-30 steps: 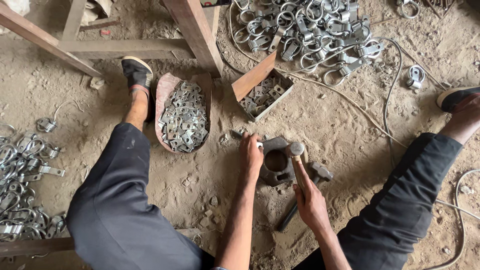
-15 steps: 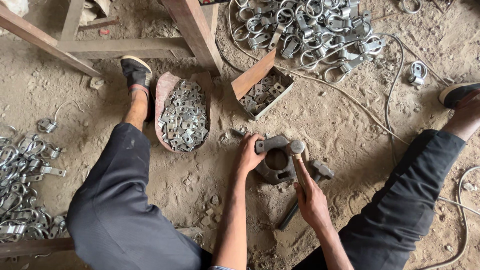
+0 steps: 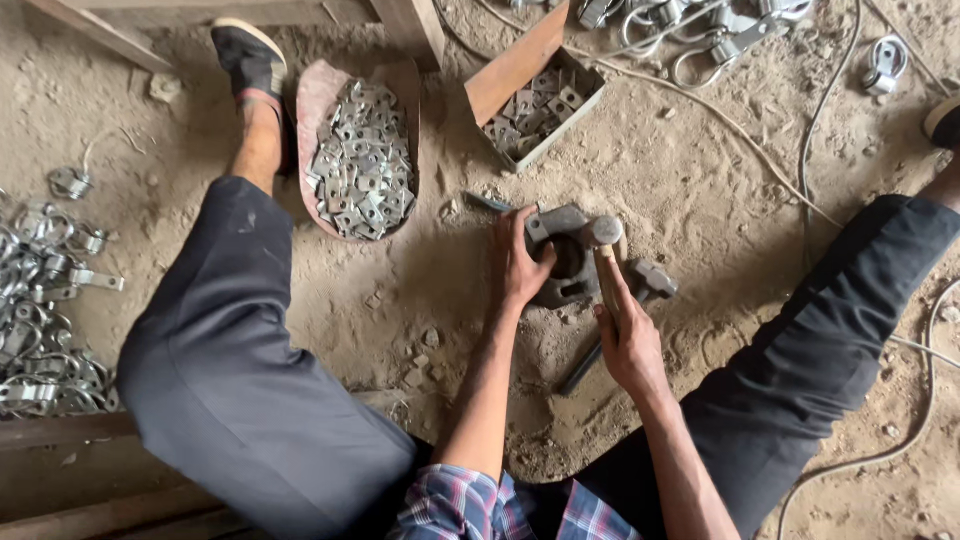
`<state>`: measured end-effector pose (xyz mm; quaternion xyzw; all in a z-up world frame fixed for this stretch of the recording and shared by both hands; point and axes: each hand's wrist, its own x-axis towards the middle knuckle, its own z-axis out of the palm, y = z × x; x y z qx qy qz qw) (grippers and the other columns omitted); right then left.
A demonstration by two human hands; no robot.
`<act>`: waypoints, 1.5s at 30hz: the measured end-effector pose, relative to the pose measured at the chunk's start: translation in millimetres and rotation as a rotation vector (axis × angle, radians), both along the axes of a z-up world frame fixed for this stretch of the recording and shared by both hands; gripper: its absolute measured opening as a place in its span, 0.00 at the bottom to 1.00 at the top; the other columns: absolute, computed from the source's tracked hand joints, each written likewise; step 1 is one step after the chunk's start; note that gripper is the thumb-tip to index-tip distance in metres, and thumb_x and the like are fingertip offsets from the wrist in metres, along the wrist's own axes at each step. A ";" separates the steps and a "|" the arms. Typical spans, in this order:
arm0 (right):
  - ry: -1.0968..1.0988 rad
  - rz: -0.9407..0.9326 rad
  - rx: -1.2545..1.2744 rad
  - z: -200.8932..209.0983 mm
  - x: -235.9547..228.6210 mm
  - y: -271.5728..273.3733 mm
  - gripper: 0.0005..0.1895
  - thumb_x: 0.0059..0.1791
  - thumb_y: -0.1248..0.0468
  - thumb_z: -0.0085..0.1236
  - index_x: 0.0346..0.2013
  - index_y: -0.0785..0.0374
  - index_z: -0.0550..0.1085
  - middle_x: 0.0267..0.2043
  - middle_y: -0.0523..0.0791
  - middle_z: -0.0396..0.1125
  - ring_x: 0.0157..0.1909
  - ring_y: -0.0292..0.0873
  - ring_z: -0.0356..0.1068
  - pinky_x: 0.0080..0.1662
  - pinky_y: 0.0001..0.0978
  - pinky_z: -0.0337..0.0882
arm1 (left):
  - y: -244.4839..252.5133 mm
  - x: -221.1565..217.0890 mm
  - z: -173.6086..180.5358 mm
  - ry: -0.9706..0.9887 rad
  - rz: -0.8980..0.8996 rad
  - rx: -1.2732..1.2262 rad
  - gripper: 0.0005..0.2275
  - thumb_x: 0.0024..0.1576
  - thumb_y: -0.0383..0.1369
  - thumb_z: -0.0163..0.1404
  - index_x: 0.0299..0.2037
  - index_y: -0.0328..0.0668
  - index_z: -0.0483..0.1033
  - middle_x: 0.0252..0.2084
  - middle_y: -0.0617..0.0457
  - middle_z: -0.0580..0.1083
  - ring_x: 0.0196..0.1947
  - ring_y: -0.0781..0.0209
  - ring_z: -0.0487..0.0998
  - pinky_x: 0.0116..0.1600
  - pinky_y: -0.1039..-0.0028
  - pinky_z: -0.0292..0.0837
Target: The person sits on the ground and repeatedly hammers small metal pieces placed on a metal anvil. They pick up individual metal parts from a nearby container, position them on the anvil, and strike them with a hammer. The person continues this repetitive process throughout the video.
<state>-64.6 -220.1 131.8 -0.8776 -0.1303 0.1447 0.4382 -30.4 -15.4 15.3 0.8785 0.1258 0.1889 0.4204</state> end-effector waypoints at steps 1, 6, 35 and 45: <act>-0.045 0.010 0.034 1.7 -0.4 -0.2 0.39 0.54 0.69 0.47 0.78 0.45 0.48 0.66 0.58 0.65 0.50 0.62 0.75 0.47 0.55 0.78 | 0.8 1.4 -1.4 -0.014 -0.002 -0.004 0.28 0.50 0.28 0.61 0.63 0.42 0.67 0.59 0.44 0.69 0.62 0.46 0.69 0.68 0.56 0.64; -0.036 -0.002 0.029 4.6 0.7 2.6 0.38 0.54 0.67 0.48 0.78 0.46 0.48 0.59 0.61 0.69 0.43 0.61 0.77 0.44 0.55 0.78 | 6.4 -0.2 -0.9 -0.003 0.002 0.037 0.26 0.49 0.28 0.61 0.60 0.43 0.69 0.57 0.44 0.70 0.61 0.47 0.70 0.67 0.54 0.63; -0.062 -0.059 -0.042 4.7 1.0 -1.3 0.31 0.57 0.64 0.52 0.76 0.57 0.58 0.18 0.53 0.64 0.17 0.45 0.62 0.25 0.44 0.63 | -1.7 0.0 -10.7 -0.195 0.268 -0.421 0.19 0.63 0.26 0.33 0.63 0.36 0.69 0.51 0.41 0.75 0.52 0.48 0.77 0.61 0.61 0.71; -0.408 -0.051 0.061 23.8 16.6 31.6 0.30 0.60 0.64 0.52 0.77 0.60 0.57 0.30 0.49 0.70 0.24 0.37 0.65 0.25 0.34 0.66 | -6.2 -2.4 -9.5 -0.167 0.371 -0.535 0.22 0.59 0.31 0.33 0.61 0.34 0.69 0.48 0.44 0.74 0.49 0.53 0.76 0.57 0.63 0.74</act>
